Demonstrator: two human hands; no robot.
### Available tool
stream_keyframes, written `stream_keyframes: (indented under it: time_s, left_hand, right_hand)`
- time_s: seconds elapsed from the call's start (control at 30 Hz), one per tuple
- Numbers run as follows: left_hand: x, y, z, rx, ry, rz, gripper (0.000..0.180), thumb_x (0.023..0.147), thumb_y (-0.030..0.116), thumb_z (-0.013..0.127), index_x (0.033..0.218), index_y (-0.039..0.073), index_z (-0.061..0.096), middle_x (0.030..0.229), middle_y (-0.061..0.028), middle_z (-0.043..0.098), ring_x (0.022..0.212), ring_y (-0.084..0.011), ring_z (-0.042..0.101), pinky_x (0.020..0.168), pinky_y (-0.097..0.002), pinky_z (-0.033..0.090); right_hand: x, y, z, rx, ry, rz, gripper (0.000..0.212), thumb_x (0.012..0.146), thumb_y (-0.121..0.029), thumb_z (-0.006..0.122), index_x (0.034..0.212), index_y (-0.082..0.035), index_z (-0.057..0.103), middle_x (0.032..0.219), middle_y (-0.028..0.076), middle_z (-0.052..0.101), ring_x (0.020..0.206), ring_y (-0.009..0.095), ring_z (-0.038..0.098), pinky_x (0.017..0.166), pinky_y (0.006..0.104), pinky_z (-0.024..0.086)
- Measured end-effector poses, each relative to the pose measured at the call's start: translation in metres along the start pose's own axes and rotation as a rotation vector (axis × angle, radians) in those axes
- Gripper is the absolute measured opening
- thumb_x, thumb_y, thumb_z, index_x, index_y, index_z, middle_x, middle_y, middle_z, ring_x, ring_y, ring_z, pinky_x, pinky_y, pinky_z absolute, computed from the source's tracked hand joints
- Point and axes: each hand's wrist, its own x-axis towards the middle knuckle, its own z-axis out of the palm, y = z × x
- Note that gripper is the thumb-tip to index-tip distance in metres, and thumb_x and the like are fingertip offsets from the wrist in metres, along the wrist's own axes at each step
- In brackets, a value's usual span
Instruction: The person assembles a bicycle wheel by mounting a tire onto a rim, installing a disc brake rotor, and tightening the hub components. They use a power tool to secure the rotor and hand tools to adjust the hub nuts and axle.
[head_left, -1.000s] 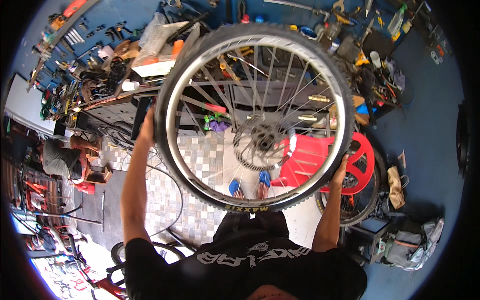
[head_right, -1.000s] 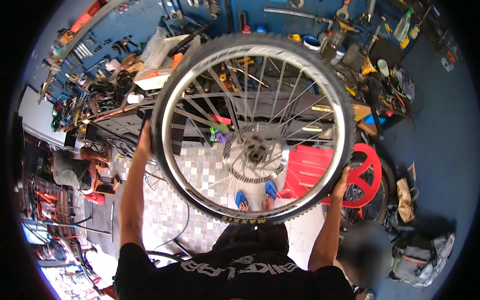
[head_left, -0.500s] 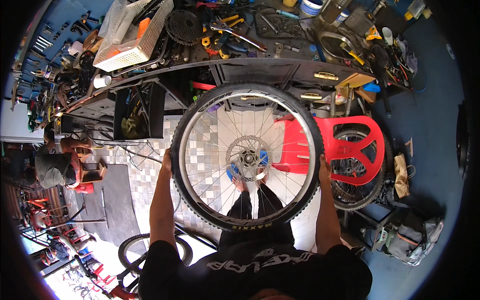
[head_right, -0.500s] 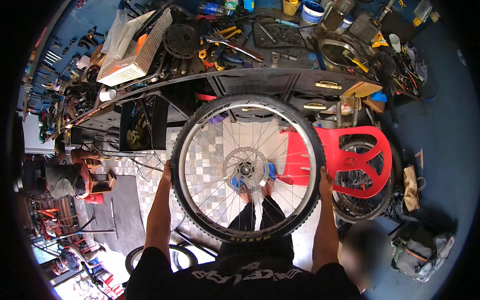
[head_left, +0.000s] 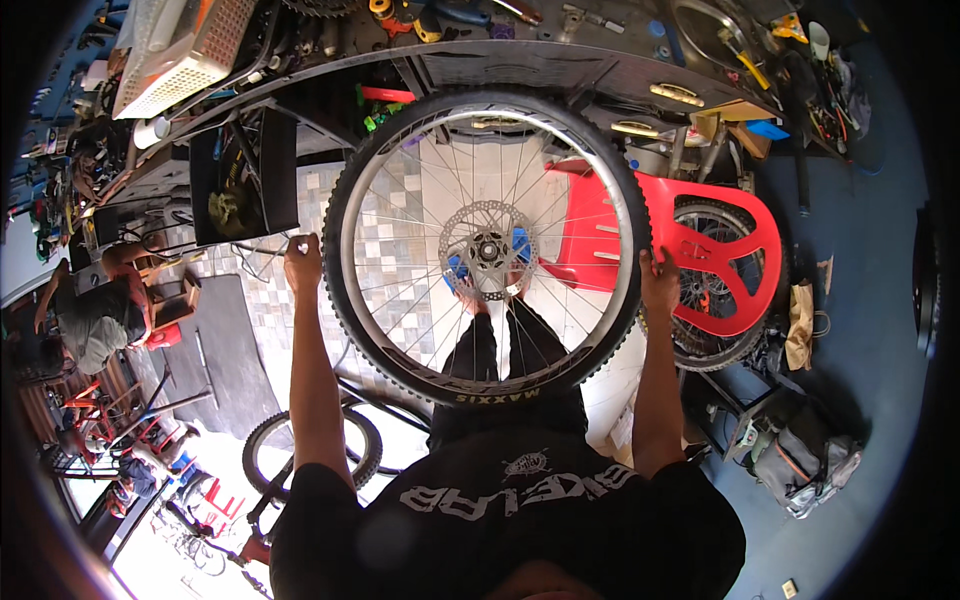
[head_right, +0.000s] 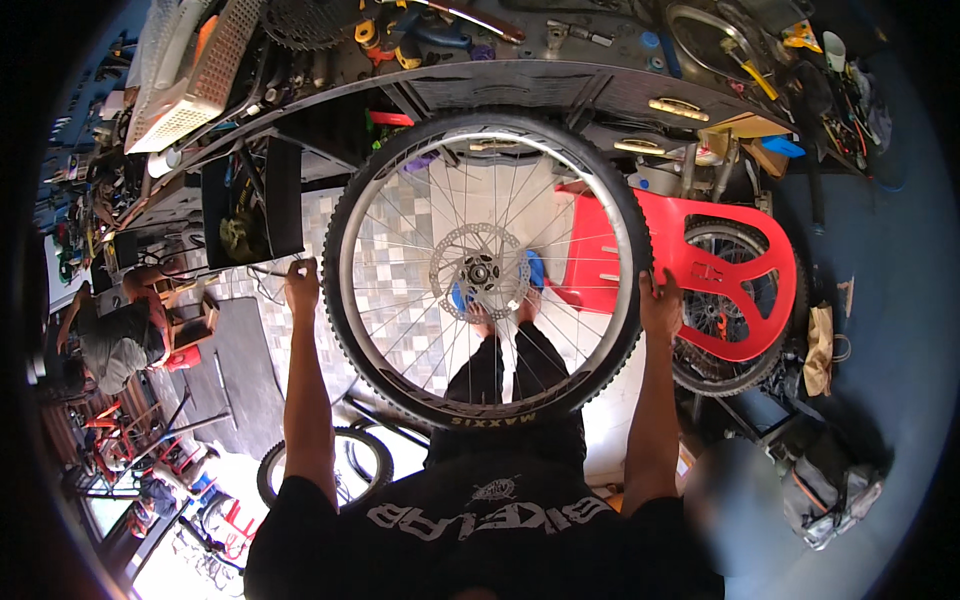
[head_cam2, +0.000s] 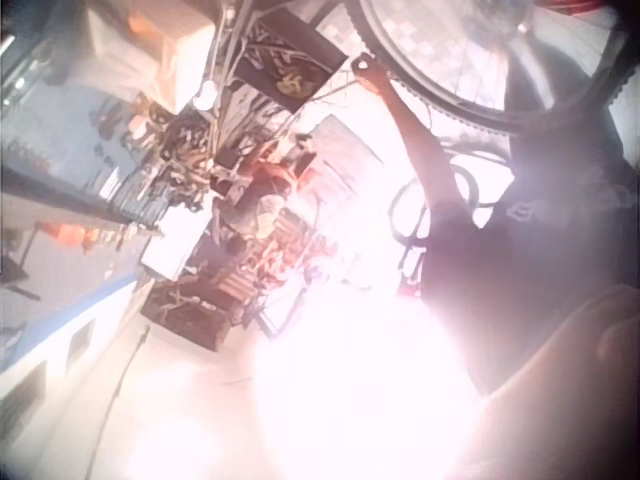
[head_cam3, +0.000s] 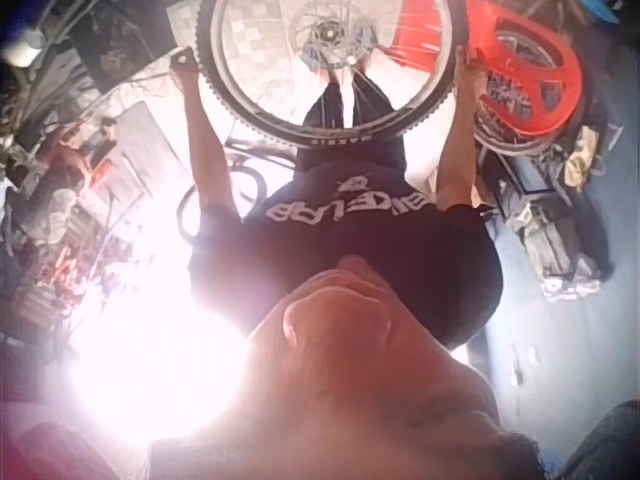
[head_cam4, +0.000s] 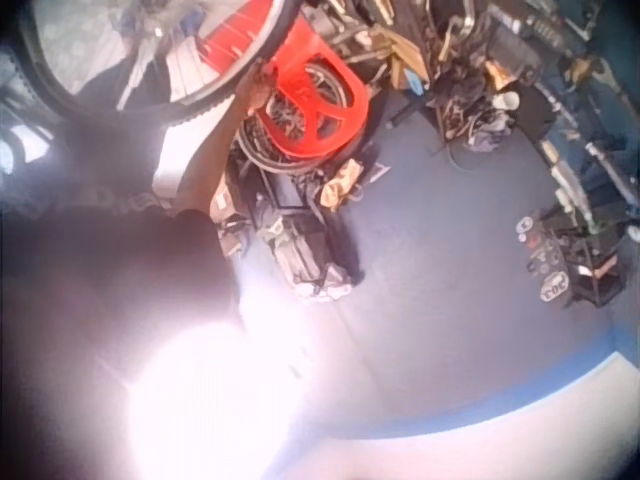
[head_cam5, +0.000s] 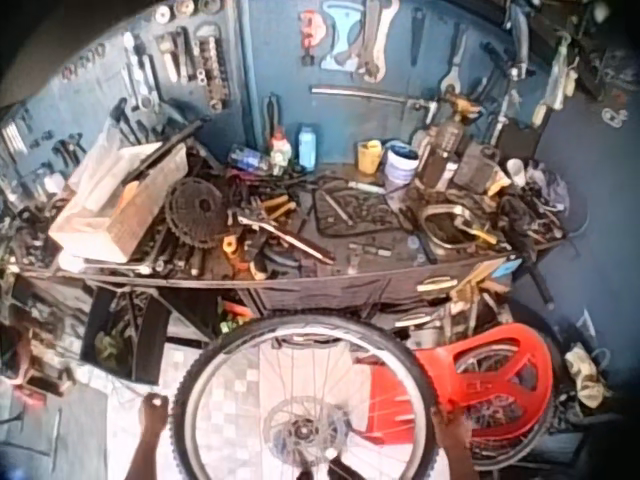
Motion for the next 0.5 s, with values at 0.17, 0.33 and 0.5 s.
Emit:
stream_keyframes:
  time_s: [0.17, 0.33, 0.5]
  left_hand:
    - [-0.101, 0.121, -0.008, -0.828, -0.570, -0.211, 0.053, 0.111, 0.053, 0.049, 0.127, 0.007, 0.070, 0.071, 0.0077, 0.035, 0.059, -0.0054, 0.035, 0.056, -0.0263, 0.036]
    - [-0.207, 0.199, 0.043, -1.217, -0.870, -0.096, 0.096, 0.101, 0.082, 0.037, 0.159, 0.006, 0.037, 0.091, 0.0026, 0.044, 0.080, -0.0102, 0.041, 0.074, -0.0277, 0.037]
    - [-0.225, 0.207, 0.054, -0.972, -0.846, 0.093, 0.101, 0.102, 0.081, 0.032, 0.167, 0.004, 0.020, 0.105, -0.0081, 0.048, 0.095, -0.0196, 0.043, 0.095, -0.0385, 0.037]
  right_hand:
    - [-0.037, -0.101, -0.017, 0.439, -0.201, -0.258, 0.018, 0.097, -0.012, 0.077, 0.114, -0.006, 0.075, 0.104, 0.007, 0.077, 0.090, 0.014, 0.071, 0.077, 0.0304, 0.054]
    - [-0.124, -0.190, 0.010, 0.619, -0.676, -0.445, 0.016, 0.091, -0.009, 0.082, 0.105, -0.004, 0.075, 0.097, 0.007, 0.076, 0.085, 0.015, 0.072, 0.078, 0.0302, 0.057]
    - [-0.151, -0.213, 0.035, 0.650, -0.723, -0.344, 0.015, 0.094, -0.010, 0.082, 0.104, -0.002, 0.074, 0.093, 0.004, 0.073, 0.086, 0.009, 0.068, 0.076, 0.0282, 0.052]
